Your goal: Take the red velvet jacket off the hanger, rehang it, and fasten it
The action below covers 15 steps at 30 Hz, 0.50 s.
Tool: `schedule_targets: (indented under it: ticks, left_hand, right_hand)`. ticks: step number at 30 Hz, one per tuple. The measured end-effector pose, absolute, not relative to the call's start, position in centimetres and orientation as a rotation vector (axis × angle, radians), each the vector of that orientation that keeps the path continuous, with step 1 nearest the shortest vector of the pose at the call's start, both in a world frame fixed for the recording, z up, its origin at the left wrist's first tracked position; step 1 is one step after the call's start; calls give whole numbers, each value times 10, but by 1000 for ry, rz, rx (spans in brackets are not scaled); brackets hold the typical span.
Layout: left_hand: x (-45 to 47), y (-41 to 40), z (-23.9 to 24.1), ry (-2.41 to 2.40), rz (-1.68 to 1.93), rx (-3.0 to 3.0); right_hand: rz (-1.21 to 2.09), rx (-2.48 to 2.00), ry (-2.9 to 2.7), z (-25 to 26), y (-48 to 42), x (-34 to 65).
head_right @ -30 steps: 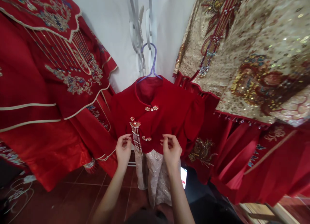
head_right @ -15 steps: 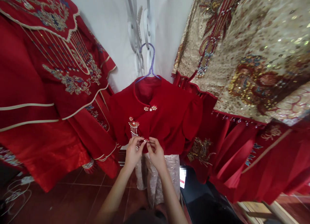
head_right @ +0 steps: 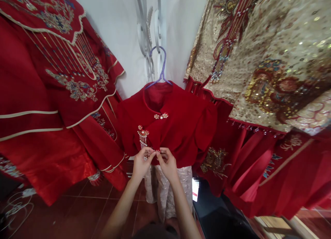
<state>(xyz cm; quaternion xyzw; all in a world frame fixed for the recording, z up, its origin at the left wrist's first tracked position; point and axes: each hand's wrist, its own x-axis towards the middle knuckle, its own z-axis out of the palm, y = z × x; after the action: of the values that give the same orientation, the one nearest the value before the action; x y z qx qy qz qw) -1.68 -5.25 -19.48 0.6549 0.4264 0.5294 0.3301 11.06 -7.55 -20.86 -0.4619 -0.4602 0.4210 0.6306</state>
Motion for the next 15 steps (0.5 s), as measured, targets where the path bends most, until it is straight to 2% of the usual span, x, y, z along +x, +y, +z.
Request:
schedule_targets:
  ticks: [15]
  left_hand:
    - [-12,-14,-131,743,1563,698]
  right_hand:
    - [982,-1001,-1104,-169,-93,123]
